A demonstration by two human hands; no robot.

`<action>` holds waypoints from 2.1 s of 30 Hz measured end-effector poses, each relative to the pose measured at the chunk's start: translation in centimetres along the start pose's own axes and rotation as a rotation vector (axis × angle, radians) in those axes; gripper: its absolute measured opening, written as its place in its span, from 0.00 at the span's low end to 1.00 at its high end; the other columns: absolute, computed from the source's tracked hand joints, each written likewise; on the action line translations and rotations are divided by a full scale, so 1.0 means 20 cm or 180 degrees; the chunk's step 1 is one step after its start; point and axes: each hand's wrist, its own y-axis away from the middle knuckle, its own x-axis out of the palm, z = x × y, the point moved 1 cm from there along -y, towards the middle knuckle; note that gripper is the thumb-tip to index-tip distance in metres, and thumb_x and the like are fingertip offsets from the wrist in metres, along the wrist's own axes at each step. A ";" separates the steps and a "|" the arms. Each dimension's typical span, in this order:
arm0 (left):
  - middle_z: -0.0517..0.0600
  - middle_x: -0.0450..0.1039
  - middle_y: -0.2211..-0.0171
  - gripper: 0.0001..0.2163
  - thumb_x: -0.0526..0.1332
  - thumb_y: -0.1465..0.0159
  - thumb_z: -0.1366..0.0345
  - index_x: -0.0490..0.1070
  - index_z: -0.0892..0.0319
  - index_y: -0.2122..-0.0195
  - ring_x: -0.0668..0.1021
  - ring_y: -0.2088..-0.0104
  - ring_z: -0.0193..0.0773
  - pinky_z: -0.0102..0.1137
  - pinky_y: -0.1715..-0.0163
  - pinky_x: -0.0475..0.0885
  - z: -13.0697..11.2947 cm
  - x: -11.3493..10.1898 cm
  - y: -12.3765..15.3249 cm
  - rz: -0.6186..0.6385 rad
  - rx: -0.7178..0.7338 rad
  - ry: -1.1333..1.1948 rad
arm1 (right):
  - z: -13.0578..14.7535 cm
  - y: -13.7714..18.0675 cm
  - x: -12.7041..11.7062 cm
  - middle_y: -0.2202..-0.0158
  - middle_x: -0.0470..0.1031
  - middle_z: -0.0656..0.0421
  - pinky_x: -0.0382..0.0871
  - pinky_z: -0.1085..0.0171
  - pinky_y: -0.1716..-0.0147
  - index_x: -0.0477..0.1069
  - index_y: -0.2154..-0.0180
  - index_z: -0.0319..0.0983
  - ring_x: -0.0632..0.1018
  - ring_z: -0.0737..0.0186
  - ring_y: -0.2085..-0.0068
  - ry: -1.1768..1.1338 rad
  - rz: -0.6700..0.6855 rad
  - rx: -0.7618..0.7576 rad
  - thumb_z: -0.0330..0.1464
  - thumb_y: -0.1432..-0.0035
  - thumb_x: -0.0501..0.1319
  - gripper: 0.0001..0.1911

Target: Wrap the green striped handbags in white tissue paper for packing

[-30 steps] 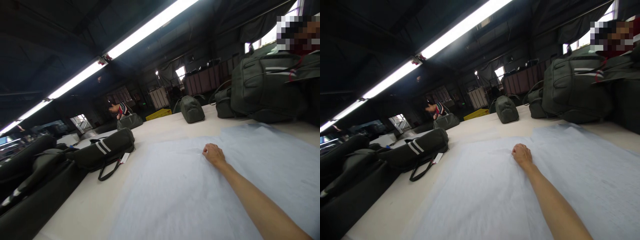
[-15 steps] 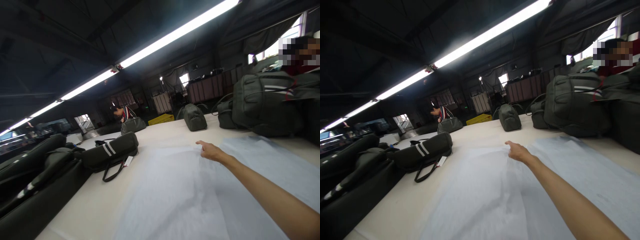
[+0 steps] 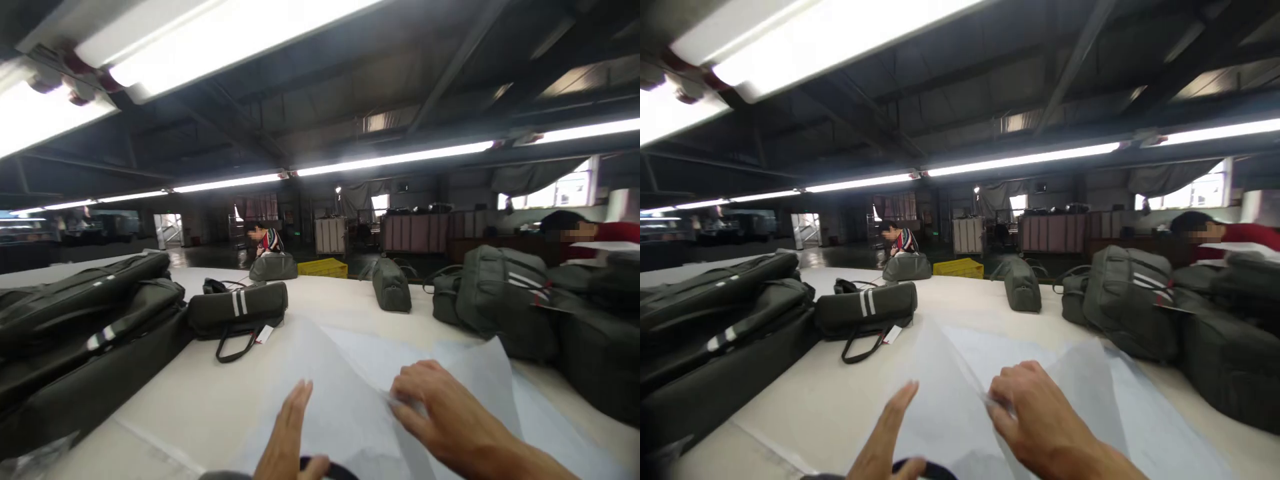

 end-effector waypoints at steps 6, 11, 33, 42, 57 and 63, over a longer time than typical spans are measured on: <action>0.57 0.52 0.31 0.31 0.59 0.43 0.77 0.61 0.52 0.38 0.55 0.32 0.56 0.58 0.36 0.55 -0.03 -0.35 -0.46 -0.0943 0.1628 -0.1155 | 0.45 0.34 -0.19 0.69 0.77 0.63 0.60 0.58 0.45 0.72 0.67 0.45 0.76 0.63 0.65 0.0170 0.0020 -0.0776 0.30 0.37 0.57 0.07; 0.51 0.78 0.64 0.13 0.53 0.39 0.80 0.74 0.58 0.65 0.78 0.53 0.44 0.53 0.37 0.60 0.11 -0.63 -0.39 -0.0959 0.2032 -0.0954 | 0.70 0.54 -0.30 0.72 0.74 0.62 0.65 0.63 0.62 0.70 0.66 0.42 0.72 0.64 0.70 0.0862 -0.0328 -0.0949 0.24 0.37 0.55 0.09; 0.44 0.72 0.75 0.08 0.57 0.40 0.78 0.68 0.56 0.66 0.73 0.74 0.40 0.34 0.71 0.67 0.31 -0.48 0.88 -0.0234 0.2516 -0.0431 | 0.74 1.31 0.59 0.49 0.77 0.53 0.72 0.57 0.44 0.73 0.63 0.40 0.72 0.57 0.41 0.1382 -0.1205 -0.0433 0.19 0.43 0.51 0.16; 0.52 0.73 0.47 0.21 0.48 0.30 0.49 0.67 0.52 0.44 0.73 0.46 0.46 0.41 0.45 0.66 0.20 -0.88 0.40 0.0439 0.1191 0.0371 | 0.82 1.29 0.55 0.64 0.78 0.61 0.60 0.56 0.42 0.73 0.62 0.42 0.76 0.62 0.54 0.1185 -0.1477 -0.0214 0.22 0.38 0.55 0.11; 0.56 0.59 0.34 0.32 0.54 0.35 0.43 0.55 0.53 0.34 0.61 0.34 0.53 0.53 0.36 0.54 0.01 -0.34 0.59 0.0344 0.2128 -0.0534 | 0.85 0.98 0.44 0.36 0.63 0.49 0.49 0.43 0.34 0.60 0.38 0.39 0.58 0.47 0.33 0.1122 -0.1222 0.0369 0.39 0.33 0.55 0.25; 0.58 0.58 0.34 0.32 0.54 0.33 0.46 0.53 0.56 0.33 0.61 0.34 0.53 0.55 0.35 0.50 0.01 -0.29 0.63 -0.0078 0.2352 -0.0558 | 0.73 0.90 0.56 0.32 0.56 0.48 0.45 0.42 0.33 0.55 0.35 0.38 0.55 0.48 0.31 0.1073 -0.0684 0.0484 0.46 0.34 0.54 0.31</action>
